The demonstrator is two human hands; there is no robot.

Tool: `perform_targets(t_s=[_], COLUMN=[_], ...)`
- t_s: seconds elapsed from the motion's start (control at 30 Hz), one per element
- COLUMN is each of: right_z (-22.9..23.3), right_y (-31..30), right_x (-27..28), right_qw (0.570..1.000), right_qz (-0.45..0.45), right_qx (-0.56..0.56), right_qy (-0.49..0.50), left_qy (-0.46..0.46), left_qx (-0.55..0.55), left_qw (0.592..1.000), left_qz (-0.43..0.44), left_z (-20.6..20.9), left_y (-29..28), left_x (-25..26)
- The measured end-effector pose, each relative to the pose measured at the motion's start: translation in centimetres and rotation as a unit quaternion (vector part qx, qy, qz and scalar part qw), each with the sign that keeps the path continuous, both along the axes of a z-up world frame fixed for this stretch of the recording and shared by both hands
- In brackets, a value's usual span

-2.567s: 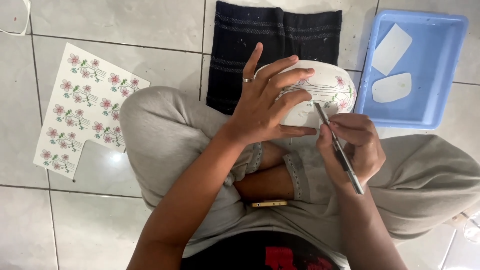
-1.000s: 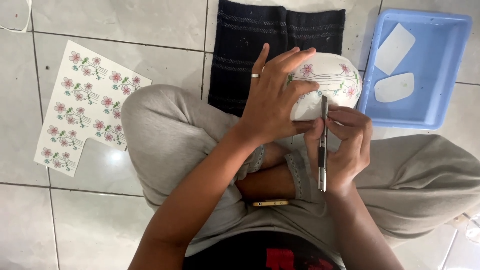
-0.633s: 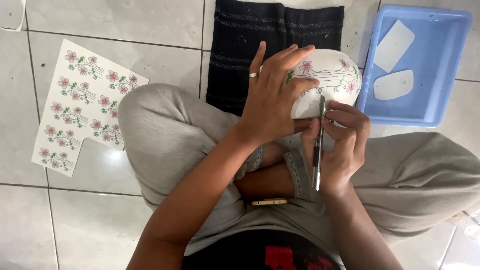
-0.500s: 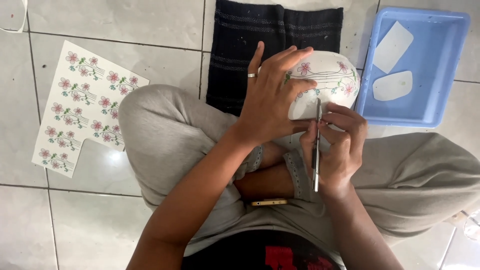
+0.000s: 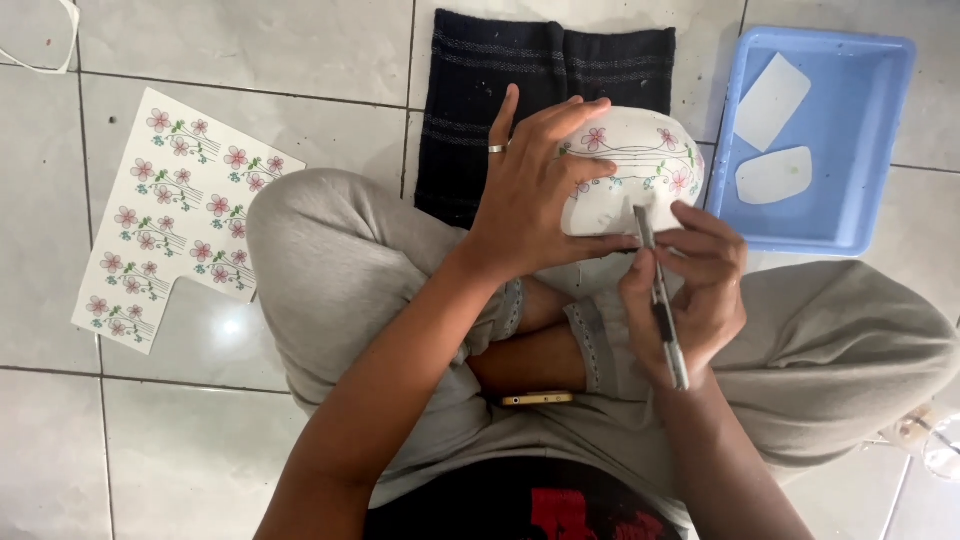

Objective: Applying floral decals to a white ceramic bowl using a precision knife while sitting on the floor.

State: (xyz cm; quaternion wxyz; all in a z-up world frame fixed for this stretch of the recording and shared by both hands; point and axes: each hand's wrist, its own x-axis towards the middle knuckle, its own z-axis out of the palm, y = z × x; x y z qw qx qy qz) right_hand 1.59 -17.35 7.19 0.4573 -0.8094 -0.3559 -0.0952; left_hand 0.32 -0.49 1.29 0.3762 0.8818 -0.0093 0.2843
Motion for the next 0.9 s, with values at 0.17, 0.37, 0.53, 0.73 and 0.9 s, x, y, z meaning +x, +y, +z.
perform_targets(t_s=[0.17, 0.37, 0.53, 0.73, 0.9], right_z=[0.8, 0.6, 0.3, 1.4, 0.8], right_y=[0.6, 0.2, -0.1, 0.5, 0.1], right_x=[0.1, -0.5, -0.5, -0.7, -0.7], right_qw=[0.999, 0.996, 0.991, 0.999, 0.997], right_qz=[-0.008, -0.032, 0.009, -0.029, -0.029], right_qx=[0.007, 0.024, 0.086, -0.001, 0.033], right_qy=[0.041, 0.075, 0.105, 0.039, 0.066], left_qy=[-0.001, -0.008, -0.005, -0.008, -0.004], left_qx=[-0.003, -0.001, -0.007, -0.004, 0.002], left_qw=[1.0, 1.0, 1.0, 1.0, 1.0], left_qz=[-0.004, -0.013, -0.012, -0.016, -0.016], left_z=[0.6, 0.4, 0.7, 0.4, 0.7], left_y=[-0.1, -0.2, -0.2, -0.4, -0.4], left_x=[-0.2, -0.5, -0.7, -0.7, -0.8])
